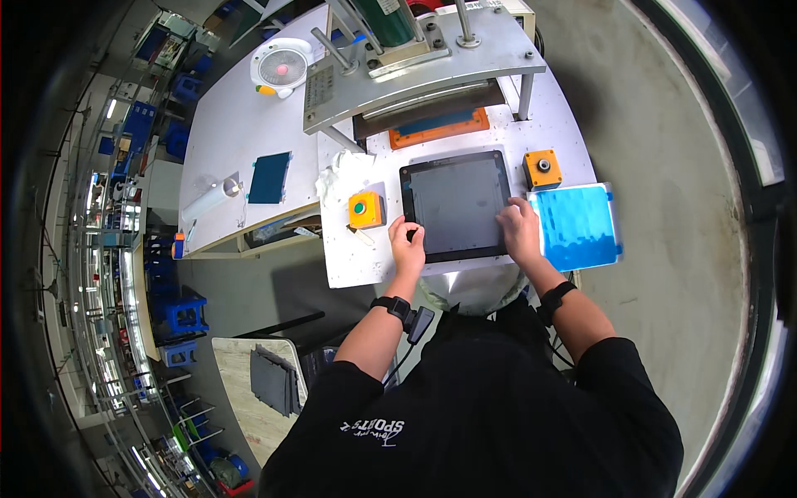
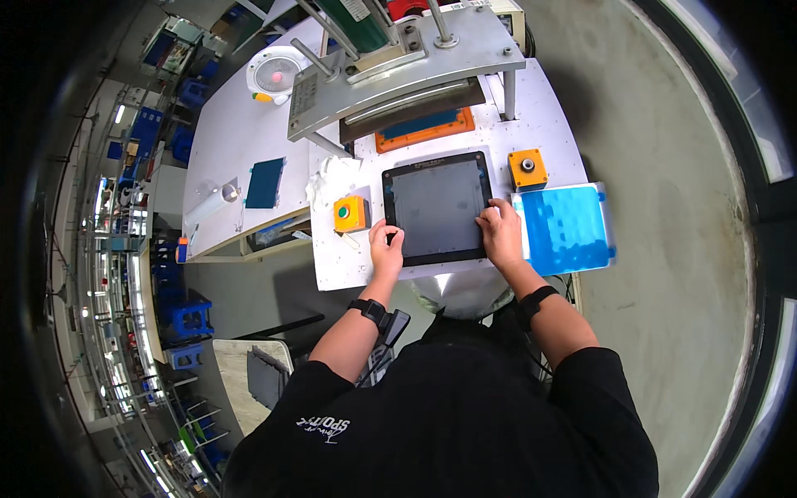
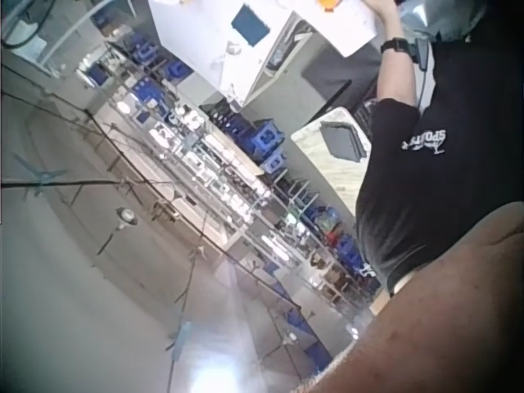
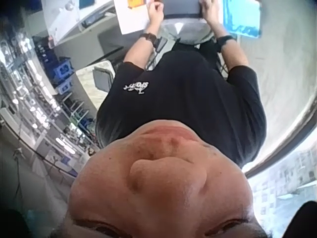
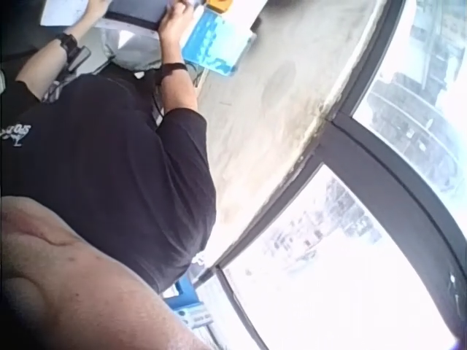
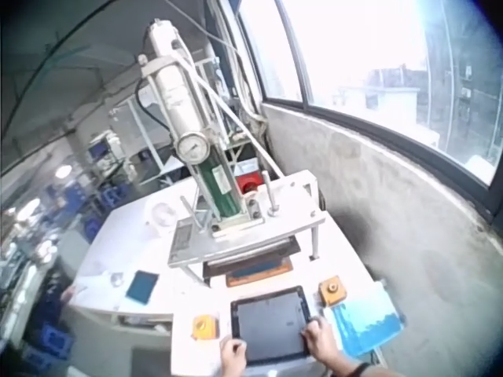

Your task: Assemble and press electronic components using a heat press machine.

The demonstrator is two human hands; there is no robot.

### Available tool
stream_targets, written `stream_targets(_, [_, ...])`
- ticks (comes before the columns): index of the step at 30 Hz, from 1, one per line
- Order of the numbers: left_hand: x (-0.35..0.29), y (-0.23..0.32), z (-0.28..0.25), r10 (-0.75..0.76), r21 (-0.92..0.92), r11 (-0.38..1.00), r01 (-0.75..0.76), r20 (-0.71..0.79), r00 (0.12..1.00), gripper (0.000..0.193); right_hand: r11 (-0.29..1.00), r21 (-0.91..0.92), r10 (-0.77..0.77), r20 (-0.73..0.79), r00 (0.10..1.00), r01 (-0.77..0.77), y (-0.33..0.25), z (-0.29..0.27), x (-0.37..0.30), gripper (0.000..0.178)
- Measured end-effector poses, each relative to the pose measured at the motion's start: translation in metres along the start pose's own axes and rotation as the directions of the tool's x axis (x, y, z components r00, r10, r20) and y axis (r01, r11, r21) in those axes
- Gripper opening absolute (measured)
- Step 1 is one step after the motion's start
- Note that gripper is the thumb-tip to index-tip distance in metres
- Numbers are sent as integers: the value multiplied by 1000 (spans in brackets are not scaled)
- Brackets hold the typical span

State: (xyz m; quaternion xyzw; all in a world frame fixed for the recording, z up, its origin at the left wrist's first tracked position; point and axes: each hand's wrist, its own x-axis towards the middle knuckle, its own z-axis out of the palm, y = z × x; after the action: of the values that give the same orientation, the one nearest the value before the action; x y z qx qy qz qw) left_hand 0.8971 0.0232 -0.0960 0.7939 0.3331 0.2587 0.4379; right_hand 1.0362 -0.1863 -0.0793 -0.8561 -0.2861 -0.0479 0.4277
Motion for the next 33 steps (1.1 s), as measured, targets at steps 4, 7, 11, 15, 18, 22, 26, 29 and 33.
stream_targets(4, [1,9,3,-47,37,998,46,29,998,8,1000,25,-7,32,999,6,6,-4,4,12])
stream_targets(7, [-3,8,0,-19,79,997,17,29,999,8,999,-9,-51,50,997,52,4,-4,1,13])
stream_targets(11, [-5,6,-2,-37,95,995,34,36,999,9,999,-3,-51,50,997,51,0,-5,1,13])
stream_targets(15, [-4,8,1,-42,85,996,38,40,998,10,999,-3,-34,58,998,34,3,-5,4,14])
stream_targets(18, [1,7,3,-45,114,993,36,83,996,11,1000,-14,-23,72,997,24,9,-5,6,14])
stream_targets(22, [9,2,-3,-32,131,991,12,153,988,12,982,-168,-68,108,992,85,-6,-5,20,23])
stream_targets(26, [6,-24,-6,6,32,999,-12,187,982,9,935,-81,-322,208,924,344,-59,3,58,46])
stream_targets(29, [2,-16,4,78,-10,997,-77,107,991,8,887,-91,-417,258,871,452,-91,12,80,60])
stream_targets(33, [-1,-1,1,29,14,999,-31,136,990,14,829,-291,-272,538,798,479,-57,45,55,64])
